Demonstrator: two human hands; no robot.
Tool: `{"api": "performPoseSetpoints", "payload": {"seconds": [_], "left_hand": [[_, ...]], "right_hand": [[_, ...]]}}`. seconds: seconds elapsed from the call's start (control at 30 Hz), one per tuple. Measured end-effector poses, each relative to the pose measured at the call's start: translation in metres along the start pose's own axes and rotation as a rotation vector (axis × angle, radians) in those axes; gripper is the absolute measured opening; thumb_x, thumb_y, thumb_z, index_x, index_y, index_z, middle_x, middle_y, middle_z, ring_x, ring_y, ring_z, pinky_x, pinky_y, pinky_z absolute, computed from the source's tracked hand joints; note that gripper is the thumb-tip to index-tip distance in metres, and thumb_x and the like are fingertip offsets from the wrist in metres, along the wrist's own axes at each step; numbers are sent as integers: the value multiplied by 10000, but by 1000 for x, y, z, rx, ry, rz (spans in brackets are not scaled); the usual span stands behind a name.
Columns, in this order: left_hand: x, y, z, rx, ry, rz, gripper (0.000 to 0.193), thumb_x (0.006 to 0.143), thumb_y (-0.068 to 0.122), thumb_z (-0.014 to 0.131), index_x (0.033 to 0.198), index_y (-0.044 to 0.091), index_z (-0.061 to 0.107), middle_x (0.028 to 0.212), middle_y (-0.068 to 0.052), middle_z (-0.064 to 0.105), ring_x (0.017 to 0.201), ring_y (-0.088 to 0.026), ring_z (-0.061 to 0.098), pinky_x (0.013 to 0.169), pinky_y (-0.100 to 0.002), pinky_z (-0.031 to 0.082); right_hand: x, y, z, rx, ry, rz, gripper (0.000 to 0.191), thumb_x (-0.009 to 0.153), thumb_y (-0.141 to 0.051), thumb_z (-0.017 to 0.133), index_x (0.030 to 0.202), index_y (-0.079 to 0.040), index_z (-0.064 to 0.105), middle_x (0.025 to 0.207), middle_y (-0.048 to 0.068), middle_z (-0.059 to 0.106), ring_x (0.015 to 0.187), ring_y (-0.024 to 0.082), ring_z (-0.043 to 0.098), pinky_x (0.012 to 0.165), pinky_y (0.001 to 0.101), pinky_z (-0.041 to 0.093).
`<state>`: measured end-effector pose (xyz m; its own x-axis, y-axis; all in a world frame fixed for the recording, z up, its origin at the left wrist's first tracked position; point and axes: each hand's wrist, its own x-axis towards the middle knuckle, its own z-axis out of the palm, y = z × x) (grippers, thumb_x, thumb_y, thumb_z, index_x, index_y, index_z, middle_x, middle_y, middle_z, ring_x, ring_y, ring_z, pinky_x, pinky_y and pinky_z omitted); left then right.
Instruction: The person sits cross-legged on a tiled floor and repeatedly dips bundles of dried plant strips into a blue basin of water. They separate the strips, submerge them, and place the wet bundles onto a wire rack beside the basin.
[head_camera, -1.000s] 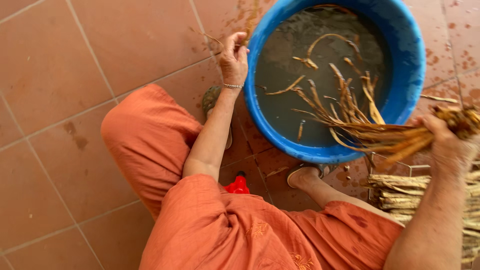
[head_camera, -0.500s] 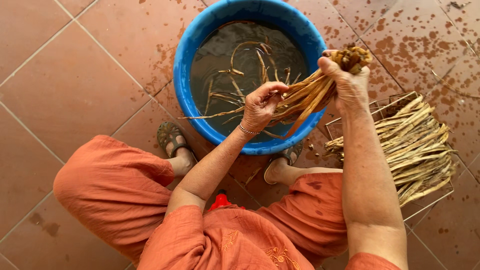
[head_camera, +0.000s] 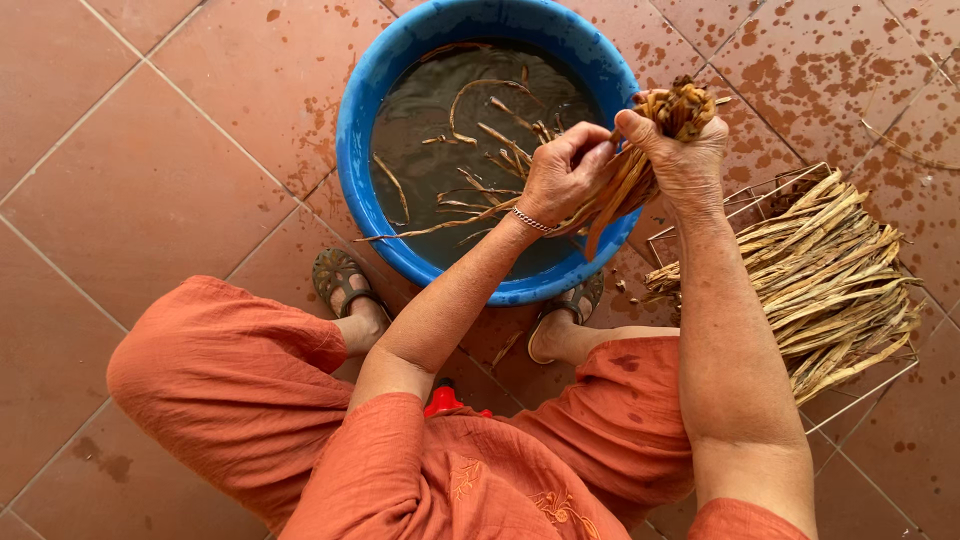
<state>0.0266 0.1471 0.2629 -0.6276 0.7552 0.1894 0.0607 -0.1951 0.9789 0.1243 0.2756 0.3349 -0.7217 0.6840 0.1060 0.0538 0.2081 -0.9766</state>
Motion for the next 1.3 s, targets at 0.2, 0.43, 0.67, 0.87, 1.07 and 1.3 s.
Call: {"api": "performPoseSetpoints", "payload": {"seconds": [0.2, 0.43, 0.67, 0.87, 1.07, 1.3], "left_hand": [[6, -5, 21, -176, 6, 41, 157, 1048, 144, 605, 1113, 22, 678, 955, -28, 729, 886, -69, 647, 805, -275, 578], [7, -10, 30, 91, -65, -32, 242, 1010, 194, 507, 944, 27, 669, 712, -51, 618, 665, -108, 596, 655, -303, 544], [-16, -11, 28, -176, -167, -162, 237, 990, 170, 485, 903, 26, 652, 699, -22, 608, 635, -94, 555, 601, -279, 492], [-28, -7, 13, -82, -275, -166, 249, 993, 184, 485, 846, 48, 631, 675, -5, 577, 602, -85, 539, 571, -264, 480], [-41, 6, -1, -80, -327, -259, 241, 978, 182, 507, 803, 61, 622, 649, -1, 572, 569, -77, 527, 530, -253, 451], [-51, 10, -23, -192, -373, -423, 214, 965, 166, 503, 802, 70, 602, 617, 21, 530, 498, -59, 471, 446, -238, 390]], "right_hand": [[-4, -5, 2, -2, 24, 64, 139, 899, -122, 873, 975, -55, 777, 914, 8, 762, 802, 86, 719, 734, 252, 618], [0, 15, -12, -380, 155, -228, 147, 951, -114, 849, 913, -26, 737, 834, 14, 732, 727, 82, 685, 663, 266, 565], [17, 49, -39, -440, 368, -339, 128, 909, -90, 818, 904, -60, 694, 816, 19, 739, 683, 101, 724, 621, 291, 625], [25, 71, -63, -490, 434, -401, 84, 860, -12, 779, 849, -85, 738, 758, 2, 749, 668, 81, 736, 605, 303, 643], [25, 73, -83, -481, 500, -350, 116, 846, -29, 783, 785, -120, 744, 702, -32, 717, 665, 78, 728, 672, 316, 635], [28, 77, -91, -421, 636, -362, 129, 745, 7, 765, 763, -118, 741, 733, -44, 718, 682, 99, 720, 636, 354, 654]]}}
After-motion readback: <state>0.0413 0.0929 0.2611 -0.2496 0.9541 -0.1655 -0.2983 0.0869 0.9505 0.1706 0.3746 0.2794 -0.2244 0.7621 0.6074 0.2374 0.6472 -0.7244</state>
